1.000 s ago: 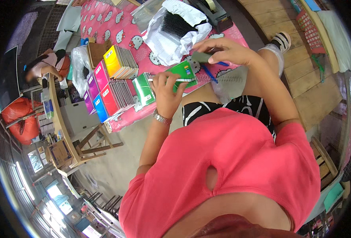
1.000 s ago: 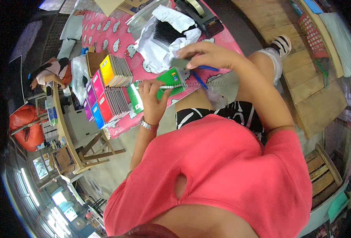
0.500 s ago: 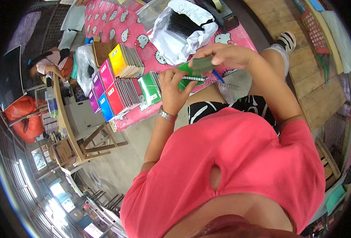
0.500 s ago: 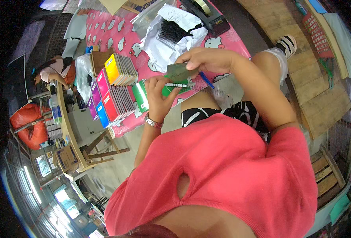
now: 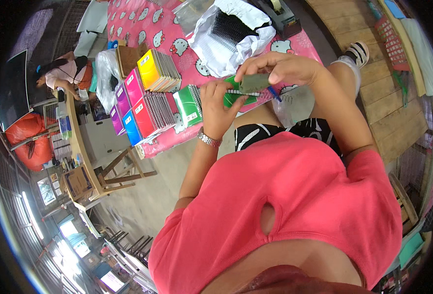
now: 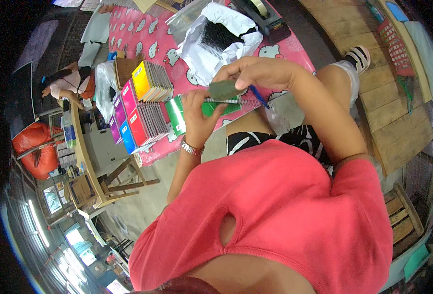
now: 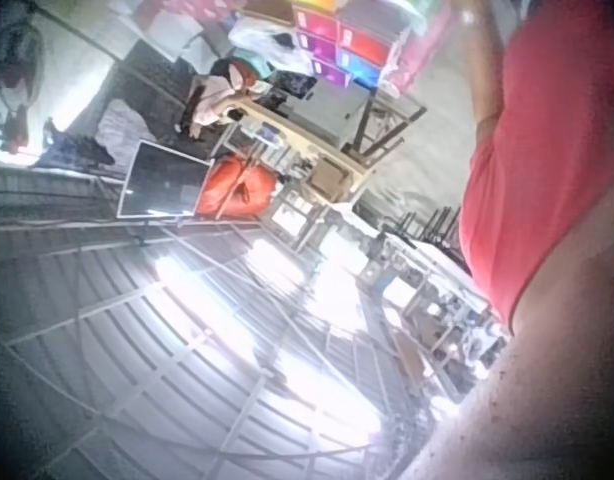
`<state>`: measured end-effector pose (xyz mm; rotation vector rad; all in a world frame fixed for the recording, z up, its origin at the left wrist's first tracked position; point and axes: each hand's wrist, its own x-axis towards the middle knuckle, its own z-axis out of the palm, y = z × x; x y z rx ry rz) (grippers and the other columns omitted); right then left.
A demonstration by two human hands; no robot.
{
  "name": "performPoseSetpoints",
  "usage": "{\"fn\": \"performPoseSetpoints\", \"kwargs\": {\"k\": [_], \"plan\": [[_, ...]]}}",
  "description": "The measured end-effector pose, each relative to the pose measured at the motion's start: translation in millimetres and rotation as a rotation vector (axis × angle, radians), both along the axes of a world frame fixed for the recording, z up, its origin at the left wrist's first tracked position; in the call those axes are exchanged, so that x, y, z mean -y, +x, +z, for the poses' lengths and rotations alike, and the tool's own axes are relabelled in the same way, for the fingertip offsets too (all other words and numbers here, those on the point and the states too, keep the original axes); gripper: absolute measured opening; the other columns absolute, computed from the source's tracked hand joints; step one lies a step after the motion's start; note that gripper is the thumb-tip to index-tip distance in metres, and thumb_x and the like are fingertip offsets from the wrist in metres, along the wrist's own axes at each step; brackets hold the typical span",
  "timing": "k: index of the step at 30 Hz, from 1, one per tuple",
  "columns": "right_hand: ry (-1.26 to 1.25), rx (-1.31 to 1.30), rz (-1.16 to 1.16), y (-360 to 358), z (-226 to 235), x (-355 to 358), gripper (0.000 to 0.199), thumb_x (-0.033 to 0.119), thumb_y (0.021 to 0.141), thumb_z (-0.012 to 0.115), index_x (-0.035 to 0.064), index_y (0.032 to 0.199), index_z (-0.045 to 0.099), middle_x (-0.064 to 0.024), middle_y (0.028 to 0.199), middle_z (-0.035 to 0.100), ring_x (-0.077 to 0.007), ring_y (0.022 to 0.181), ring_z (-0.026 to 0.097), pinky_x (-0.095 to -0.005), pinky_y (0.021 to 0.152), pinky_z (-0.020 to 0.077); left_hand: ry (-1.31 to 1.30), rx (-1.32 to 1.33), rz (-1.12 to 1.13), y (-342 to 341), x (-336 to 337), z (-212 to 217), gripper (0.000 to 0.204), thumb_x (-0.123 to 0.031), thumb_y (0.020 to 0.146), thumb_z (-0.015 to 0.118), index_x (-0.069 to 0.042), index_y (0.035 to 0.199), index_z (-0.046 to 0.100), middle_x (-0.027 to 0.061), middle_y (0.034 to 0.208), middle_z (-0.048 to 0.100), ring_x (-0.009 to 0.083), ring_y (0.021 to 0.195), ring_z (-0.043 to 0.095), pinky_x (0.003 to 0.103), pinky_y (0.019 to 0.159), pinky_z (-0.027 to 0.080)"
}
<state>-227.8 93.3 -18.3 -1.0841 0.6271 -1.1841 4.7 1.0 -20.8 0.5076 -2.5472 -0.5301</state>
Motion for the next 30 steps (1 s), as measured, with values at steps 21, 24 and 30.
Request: {"fn": "performPoseSetpoints", "kwargs": {"k": [21, 24, 30], "plan": [[0.068, -1.151, -0.635, -19.1, -49.7, -9.3, 0.037, 0.018, 0.074, 0.072, 0.0077, 0.109, 0.067, -0.011, 0.11, 0.06, -0.0307, 0.108, 0.056, -0.0375, 0.094, 0.0443, 0.571, -0.102, 0.195, 25.0, 22.3, -12.4, 0.02, -0.002, 0.081, 0.075, 0.0, 0.098, 0.063, 0.006, 0.093, 0.064, 0.0123, 0.077, 0.061, 0.026, 0.066, 0.05], [0.15, -1.575, -0.867, -24.5, -82.8, -42.3, 0.039, 0.022, 0.073, 0.074, 0.0103, 0.11, 0.066, -0.0118, 0.112, 0.058, -0.0331, 0.113, 0.053, -0.0412, 0.094, 0.0437, 0.926, -0.324, 0.232, 31.7, 19.0, -16.6, 0.02, 0.0, 0.087, 0.069, 0.003, 0.105, 0.064, 0.0054, 0.095, 0.066, 0.0085, 0.077, 0.062, 0.023, 0.067, 0.051], [-0.046, -1.607, -1.013, 30.6, -82.6, -42.2, 0.041, 0.024, 0.073, 0.075, 0.0082, 0.108, 0.062, -0.0114, 0.113, 0.056, -0.0314, 0.11, 0.053, -0.0439, 0.092, 0.0438, 0.917, -0.343, 0.395, 41.1, 7.7, -21.1, 0.029, -0.008, 0.093, 0.064, 0.008, 0.117, 0.062, 0.009, 0.092, 0.069, 0.0136, 0.075, 0.069, 0.022, 0.067, 0.051]]}}
